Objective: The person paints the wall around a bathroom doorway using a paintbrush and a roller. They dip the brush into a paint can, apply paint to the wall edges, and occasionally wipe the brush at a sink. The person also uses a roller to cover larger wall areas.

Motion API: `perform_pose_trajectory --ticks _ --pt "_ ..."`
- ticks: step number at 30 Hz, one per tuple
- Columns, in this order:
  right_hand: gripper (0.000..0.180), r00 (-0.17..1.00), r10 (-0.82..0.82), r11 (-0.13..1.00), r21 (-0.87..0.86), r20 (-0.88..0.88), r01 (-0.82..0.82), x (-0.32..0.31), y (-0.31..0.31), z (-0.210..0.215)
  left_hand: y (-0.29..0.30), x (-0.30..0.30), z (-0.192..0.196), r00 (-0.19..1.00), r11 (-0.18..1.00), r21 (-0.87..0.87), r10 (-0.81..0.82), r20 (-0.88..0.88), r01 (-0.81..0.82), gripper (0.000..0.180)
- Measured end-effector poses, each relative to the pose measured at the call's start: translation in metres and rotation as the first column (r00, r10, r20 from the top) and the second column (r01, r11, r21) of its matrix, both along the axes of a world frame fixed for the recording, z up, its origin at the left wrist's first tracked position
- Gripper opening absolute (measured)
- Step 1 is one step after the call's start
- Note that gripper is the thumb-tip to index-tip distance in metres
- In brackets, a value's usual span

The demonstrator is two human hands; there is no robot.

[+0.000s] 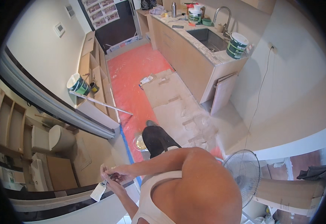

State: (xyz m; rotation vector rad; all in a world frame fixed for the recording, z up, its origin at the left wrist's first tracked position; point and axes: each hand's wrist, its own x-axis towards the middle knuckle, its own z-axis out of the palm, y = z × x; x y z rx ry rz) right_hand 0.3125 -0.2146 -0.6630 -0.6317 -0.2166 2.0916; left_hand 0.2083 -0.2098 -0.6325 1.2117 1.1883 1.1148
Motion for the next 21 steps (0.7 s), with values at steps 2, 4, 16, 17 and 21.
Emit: perform_pose_trajectory --ticks 2,4,16,17,21 --pt "0.036 1.0 -0.014 0.998 0.061 0.017 0.013 0.014 -0.002 0.001 0.007 0.017 0.014 0.998 0.993 -0.11 -0.046 0.048 0.051 0.061" --pt "0.039 0.99 -0.007 0.986 0.167 0.14 -0.016 0.034 0.006 -0.002 0.021 0.031 0.016 0.996 0.99 -0.124 -0.065 0.069 0.073 0.057" --pt "0.038 -0.087 -0.347 0.89 0.299 0.934 -0.344 0.339 0.007 -0.101 0.1 0.163 -0.021 0.985 0.958 -0.244 0.165 0.05 -0.148 0.037" --pt "0.038 -0.148 -0.37 0.9 0.314 0.917 -0.301 0.369 -0.004 -0.105 0.106 0.179 -0.031 0.988 0.952 -0.262 0.156 -0.022 -0.156 0.036" --pt "0.048 -0.2 -0.108 0.994 0.1 0.974 -0.053 0.483 -0.045 -0.114 0.141 0.237 -0.117 0.97 0.978 -0.205 -0.031 -0.24 -0.019 0.028"
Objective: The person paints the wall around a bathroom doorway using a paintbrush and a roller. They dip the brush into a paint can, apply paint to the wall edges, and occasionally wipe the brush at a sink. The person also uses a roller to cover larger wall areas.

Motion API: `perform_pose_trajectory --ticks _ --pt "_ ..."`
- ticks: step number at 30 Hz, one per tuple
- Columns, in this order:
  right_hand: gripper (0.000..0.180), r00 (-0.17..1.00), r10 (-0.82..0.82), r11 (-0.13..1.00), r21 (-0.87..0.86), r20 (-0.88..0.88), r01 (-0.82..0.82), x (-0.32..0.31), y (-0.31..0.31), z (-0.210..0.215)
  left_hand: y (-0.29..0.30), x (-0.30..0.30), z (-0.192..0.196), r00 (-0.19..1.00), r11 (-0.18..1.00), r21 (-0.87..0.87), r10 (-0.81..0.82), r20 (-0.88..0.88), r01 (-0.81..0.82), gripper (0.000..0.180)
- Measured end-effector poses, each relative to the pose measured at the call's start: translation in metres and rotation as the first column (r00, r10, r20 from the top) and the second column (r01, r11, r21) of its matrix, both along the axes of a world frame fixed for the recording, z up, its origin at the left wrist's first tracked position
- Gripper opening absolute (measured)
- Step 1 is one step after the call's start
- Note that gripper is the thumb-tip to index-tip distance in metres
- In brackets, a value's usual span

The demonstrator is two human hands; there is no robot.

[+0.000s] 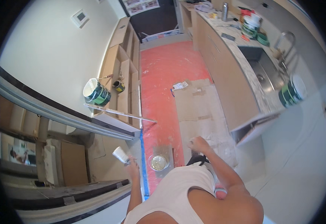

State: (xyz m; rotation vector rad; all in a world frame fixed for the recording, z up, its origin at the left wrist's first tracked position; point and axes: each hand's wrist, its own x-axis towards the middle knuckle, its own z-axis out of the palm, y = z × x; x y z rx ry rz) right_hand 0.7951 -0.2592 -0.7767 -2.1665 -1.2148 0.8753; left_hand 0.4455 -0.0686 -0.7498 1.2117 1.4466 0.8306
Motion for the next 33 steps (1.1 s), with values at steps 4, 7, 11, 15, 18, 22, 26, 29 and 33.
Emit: perform_pose_trajectory --ticks 4,7,11,15,18,22,26,29,33 --pt "0.04 0.989 -0.15 0.985 0.088 0.008 0.149 0.088 -0.02 0.005 0.002 0.049 -0.097 0.928 0.991 0.118 -0.012 -0.373 0.061 0.03" --pt "0.039 0.958 -0.28 0.958 0.05 -0.059 0.283 0.128 -0.019 0.038 -0.026 0.016 -0.185 0.731 0.991 0.072 -0.036 -0.682 0.115 0.038" --pt "0.038 0.933 -0.35 0.936 0.012 -0.084 0.353 0.179 0.005 0.022 -0.027 0.004 -0.209 0.854 0.986 -0.161 -0.039 -0.518 -0.052 0.043" --pt "0.039 0.944 -0.275 0.951 0.094 -0.183 0.295 0.231 0.082 0.005 0.014 0.066 -0.195 0.69 0.957 -0.276 -0.14 -0.711 -0.091 0.048" --pt "0.037 0.919 -0.331 0.932 0.078 -0.215 0.354 0.279 0.148 0.031 0.086 0.119 -0.21 0.713 0.978 -0.206 -0.156 -0.684 0.017 0.048" --pt "0.04 0.846 -0.474 0.856 0.095 -0.243 0.507 0.349 0.212 -0.003 0.205 0.219 -0.21 0.822 0.969 -0.13 -0.247 -0.513 0.21 0.04" --pt "0.051 0.738 -0.672 0.718 -0.301 -0.067 0.627 0.4 0.2 -0.104 0.343 0.346 -0.196 0.816 0.9 0.131 -0.305 -0.491 0.415 0.031" --pt "0.038 0.828 -0.528 0.723 -0.412 0.189 0.555 0.391 0.135 -0.185 0.415 0.464 -0.157 0.772 0.847 0.065 -0.446 -0.453 0.528 0.023" --pt "0.032 0.946 -0.287 0.578 -0.759 0.154 0.299 0.366 0.077 -0.295 0.5 0.568 -0.135 0.863 0.841 0.206 -0.465 -0.196 0.5 0.02"
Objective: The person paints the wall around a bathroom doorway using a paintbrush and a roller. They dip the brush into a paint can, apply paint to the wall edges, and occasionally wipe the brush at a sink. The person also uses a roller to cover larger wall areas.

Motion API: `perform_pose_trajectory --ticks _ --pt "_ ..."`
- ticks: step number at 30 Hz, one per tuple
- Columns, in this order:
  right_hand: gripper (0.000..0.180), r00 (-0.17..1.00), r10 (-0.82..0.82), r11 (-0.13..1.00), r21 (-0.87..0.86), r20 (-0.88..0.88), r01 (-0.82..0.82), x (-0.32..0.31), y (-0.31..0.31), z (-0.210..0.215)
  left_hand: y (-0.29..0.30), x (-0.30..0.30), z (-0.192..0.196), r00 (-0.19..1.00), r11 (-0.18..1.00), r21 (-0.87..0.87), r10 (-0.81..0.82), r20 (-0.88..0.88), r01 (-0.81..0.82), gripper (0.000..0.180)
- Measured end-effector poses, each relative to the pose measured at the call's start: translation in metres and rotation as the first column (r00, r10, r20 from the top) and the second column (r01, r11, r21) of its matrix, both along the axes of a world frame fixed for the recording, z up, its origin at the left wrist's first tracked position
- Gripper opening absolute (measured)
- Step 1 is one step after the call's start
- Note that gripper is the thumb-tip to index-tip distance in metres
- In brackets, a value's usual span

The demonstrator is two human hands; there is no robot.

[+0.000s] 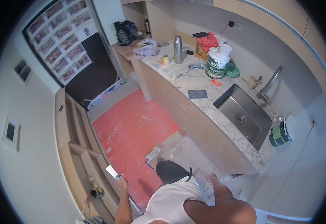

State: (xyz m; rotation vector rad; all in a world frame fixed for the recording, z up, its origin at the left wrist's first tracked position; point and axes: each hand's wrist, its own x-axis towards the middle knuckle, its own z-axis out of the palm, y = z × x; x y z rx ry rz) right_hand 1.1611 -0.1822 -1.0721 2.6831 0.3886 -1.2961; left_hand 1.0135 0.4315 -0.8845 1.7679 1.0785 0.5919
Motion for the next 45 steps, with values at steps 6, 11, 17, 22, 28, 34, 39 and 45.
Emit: perform_pose_trajectory --ticks 6,11,17,22,28,34,39,45 --pt "0.027 0.688 -0.643 0.726 0.019 -0.336 0.687 0.016 0.06 0.072 0.054 0.137 0.017 0.998 0.984 -0.171 -0.055 0.025 0.059 0.023" --pt "0.025 0.976 0.132 0.957 0.233 0.171 -0.17 0.165 0.172 0.029 0.12 0.193 -0.01 0.962 0.981 0.163 -0.059 -0.266 0.105 0.031" --pt "0.04 0.76 -0.646 0.518 0.768 0.063 0.377 0.36 0.269 0.138 0.124 0.328 0.028 0.975 0.983 0.121 -0.113 -0.191 0.138 0.032" --pt "0.046 0.633 -0.77 0.306 0.825 -0.079 0.475 0.456 0.324 0.247 0.11 0.491 0.064 0.965 0.965 0.165 -0.226 0.134 0.203 0.037" --pt "0.034 0.631 -0.77 0.19 0.914 -0.088 0.359 0.506 0.358 0.343 0.13 0.664 0.056 0.818 0.799 -0.253 -0.442 0.369 0.546 0.011" --pt "0.027 0.394 -0.918 0.151 0.891 -0.034 0.429 0.546 0.387 0.382 0.124 0.837 0.149 0.63 0.671 -0.113 -0.605 0.487 0.732 0.024" --pt "0.026 0.32 -0.943 0.056 0.903 -0.092 0.425 0.579 0.418 0.368 0.136 0.951 0.183 0.411 0.559 0.238 -0.783 0.467 0.795 0.038" --pt "0.029 0.27 -0.959 0.225 0.807 0.084 0.546 0.612 0.467 0.38 0.15 1.031 0.144 0.242 0.344 0.23 -0.894 0.378 0.91 0.044"
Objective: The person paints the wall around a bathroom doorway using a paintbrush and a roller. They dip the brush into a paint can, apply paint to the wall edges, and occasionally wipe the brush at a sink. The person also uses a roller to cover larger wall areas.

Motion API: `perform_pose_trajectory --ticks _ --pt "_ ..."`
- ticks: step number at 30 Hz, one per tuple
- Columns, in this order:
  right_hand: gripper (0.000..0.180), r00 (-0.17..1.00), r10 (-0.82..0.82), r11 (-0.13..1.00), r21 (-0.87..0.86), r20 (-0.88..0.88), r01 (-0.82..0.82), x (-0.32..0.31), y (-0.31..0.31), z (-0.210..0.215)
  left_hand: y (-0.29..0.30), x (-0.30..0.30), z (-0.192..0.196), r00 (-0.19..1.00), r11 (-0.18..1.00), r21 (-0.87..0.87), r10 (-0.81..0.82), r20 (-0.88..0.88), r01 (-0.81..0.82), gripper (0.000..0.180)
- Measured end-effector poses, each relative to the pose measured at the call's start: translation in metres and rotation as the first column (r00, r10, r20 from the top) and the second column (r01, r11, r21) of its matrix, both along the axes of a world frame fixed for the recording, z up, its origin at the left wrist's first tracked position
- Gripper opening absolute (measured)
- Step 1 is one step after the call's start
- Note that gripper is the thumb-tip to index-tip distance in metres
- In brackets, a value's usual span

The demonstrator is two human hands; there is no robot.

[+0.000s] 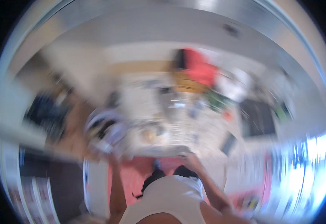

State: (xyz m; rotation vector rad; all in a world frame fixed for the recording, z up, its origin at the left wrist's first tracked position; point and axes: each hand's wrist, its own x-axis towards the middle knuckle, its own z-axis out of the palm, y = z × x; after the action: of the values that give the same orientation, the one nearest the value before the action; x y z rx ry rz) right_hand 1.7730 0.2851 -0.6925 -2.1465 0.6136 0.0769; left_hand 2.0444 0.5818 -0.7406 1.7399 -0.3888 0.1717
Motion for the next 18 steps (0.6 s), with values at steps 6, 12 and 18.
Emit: perform_pose_trajectory --ticks 6,12,18 --pt "0.024 0.988 -0.097 0.995 -0.011 0.118 0.099 -0.003 0.015 0.002 -0.017 0.047 0.055 0.999 0.997 -0.063 -0.038 -0.027 0.036 0.052" --pt "0.023 0.939 -0.325 0.945 0.071 0.111 0.319 -0.061 0.004 0.007 -0.062 0.04 0.123 0.997 0.995 0.094 0.012 0.074 -0.019 0.045" --pt "0.027 0.79 -0.602 0.798 0.117 0.121 0.591 -0.17 -0.013 0.009 -0.172 -0.046 0.161 0.889 0.894 -0.044 -0.438 0.132 0.447 0.048"
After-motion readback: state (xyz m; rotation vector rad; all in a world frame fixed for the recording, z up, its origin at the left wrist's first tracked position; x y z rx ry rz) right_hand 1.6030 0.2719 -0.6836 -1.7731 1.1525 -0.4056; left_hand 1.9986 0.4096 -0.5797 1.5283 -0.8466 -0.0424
